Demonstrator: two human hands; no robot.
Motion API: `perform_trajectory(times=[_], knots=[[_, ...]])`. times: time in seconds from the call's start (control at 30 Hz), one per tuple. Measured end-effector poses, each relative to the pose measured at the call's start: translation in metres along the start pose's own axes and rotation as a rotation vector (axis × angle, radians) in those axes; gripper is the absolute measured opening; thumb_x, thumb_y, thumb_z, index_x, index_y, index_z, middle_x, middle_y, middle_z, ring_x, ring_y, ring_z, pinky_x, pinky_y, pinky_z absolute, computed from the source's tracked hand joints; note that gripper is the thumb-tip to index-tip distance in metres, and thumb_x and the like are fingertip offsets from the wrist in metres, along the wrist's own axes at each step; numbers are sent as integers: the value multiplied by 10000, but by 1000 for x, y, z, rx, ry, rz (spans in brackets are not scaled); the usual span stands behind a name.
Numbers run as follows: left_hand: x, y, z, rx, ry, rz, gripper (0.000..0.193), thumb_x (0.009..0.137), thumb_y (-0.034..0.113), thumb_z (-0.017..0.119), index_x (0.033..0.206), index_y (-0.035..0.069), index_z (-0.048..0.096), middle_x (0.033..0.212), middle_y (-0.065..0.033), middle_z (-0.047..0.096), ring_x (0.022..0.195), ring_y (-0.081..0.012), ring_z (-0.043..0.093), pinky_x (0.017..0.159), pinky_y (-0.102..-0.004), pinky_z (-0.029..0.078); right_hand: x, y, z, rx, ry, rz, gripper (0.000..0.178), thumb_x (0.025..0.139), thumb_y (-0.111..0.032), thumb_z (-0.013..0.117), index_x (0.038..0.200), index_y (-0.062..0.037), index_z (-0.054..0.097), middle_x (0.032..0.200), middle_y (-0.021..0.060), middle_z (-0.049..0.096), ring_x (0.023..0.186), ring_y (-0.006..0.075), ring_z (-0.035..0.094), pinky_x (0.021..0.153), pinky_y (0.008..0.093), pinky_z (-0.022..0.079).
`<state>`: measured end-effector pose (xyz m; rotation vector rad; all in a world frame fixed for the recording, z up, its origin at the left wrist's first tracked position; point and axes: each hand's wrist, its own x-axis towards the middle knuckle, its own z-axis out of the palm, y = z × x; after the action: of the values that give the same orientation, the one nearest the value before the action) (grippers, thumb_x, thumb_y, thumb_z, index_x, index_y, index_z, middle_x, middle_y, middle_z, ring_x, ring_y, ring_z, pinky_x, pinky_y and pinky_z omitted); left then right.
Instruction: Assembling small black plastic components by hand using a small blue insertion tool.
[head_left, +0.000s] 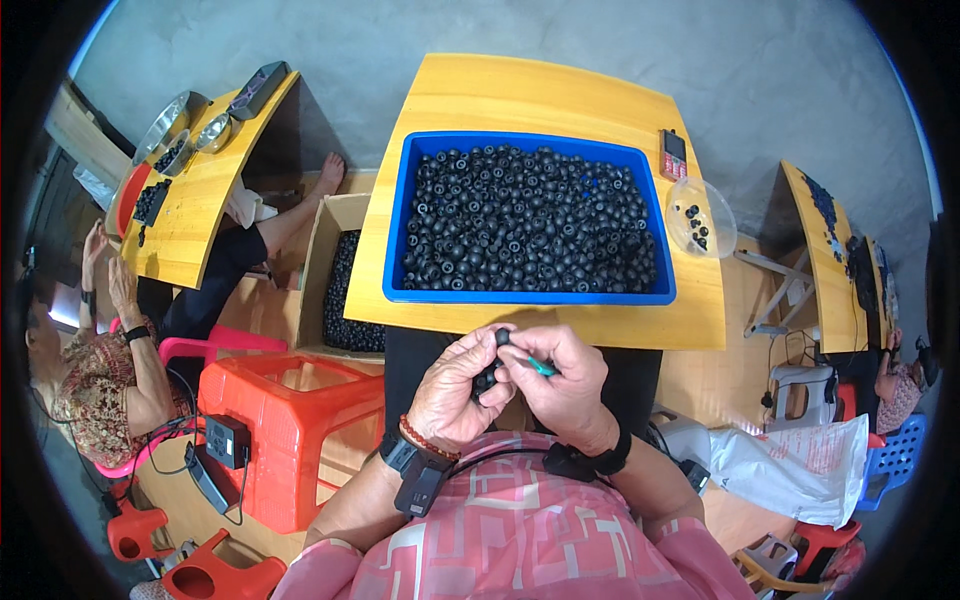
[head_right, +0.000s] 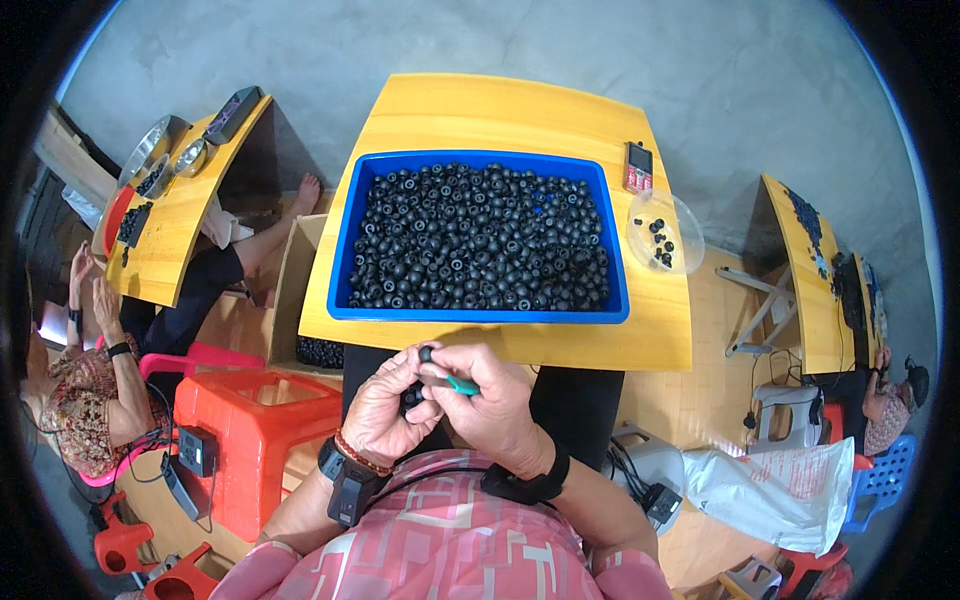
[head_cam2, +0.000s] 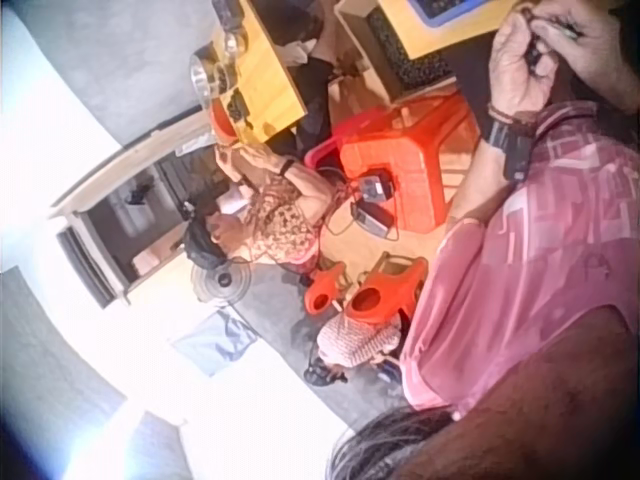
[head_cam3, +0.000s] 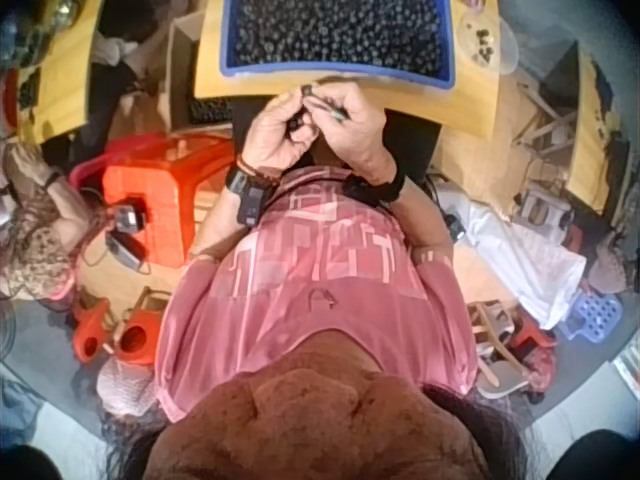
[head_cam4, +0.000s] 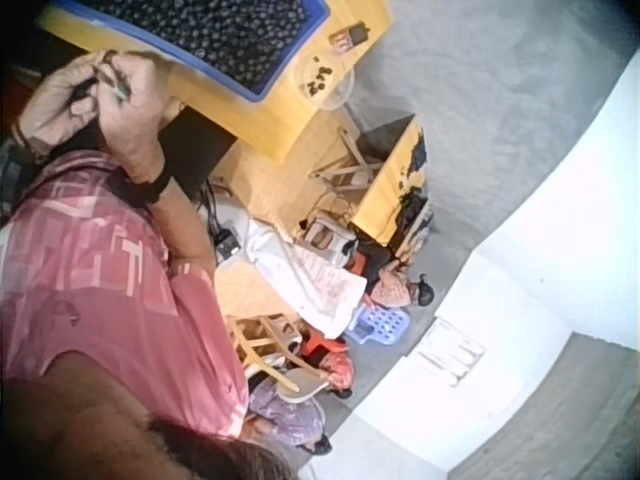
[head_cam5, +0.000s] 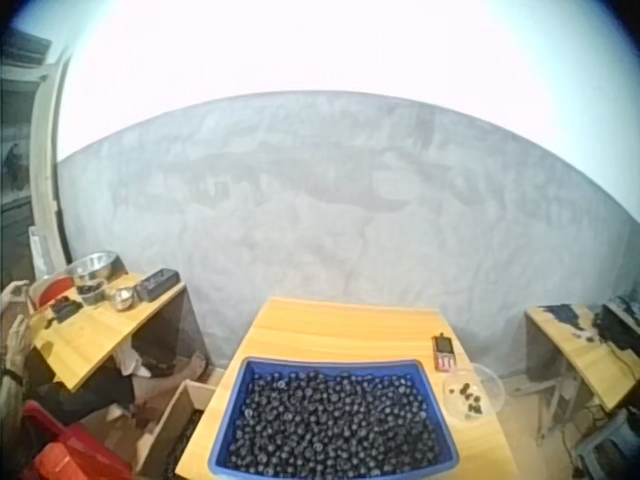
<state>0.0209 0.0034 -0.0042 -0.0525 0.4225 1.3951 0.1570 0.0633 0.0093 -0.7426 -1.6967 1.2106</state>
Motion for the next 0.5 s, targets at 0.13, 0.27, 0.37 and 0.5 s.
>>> perform_trajectory(times=[0.13, 0.27, 0.37, 0.5], knots=[[-4, 5, -2, 25, -67, -18, 165, 988, 180, 579, 1071, 38, 592, 928, -50, 599, 695, -101, 545, 482, -189, 393, -2, -5, -6, -65, -56, -93, 163, 822, 18, 740, 944, -15, 637, 840, 53, 712, 751, 84, 681, 661, 232, 540], [-5, 5, -1, 53, -104, -1, 155, 988, 187, 580, 1075, 59, 592, 917, -62, 595, 657, -114, 513, 454, -188, 365, 3, -13, -20, 3, -102, 104, 222, 822, -4, 746, 1025, -24, 657, 856, 31, 717, 780, 54, 659, 670, 231, 527], [-5, 4, -6, 49, -89, 12, 187, 970, 211, 610, 1064, 58, 557, 917, -86, 606, 660, -112, 567, 445, -203, 400, 13, -18, -21, 45, -201, 161, 305, 833, -10, 735, 1128, -16, 658, 957, 32, 719, 791, 42, 630, 712, 224, 523], [-3, 5, -10, 20, -122, -22, 177, 967, 196, 616, 1060, 61, 551, 922, -78, 607, 654, -110, 574, 440, -203, 401, 13, -17, -19, -41, -297, 52, 310, 822, 12, 726, 1122, -17, 655, 990, 48, 716, 837, 86, 661, 738, 238, 535]])
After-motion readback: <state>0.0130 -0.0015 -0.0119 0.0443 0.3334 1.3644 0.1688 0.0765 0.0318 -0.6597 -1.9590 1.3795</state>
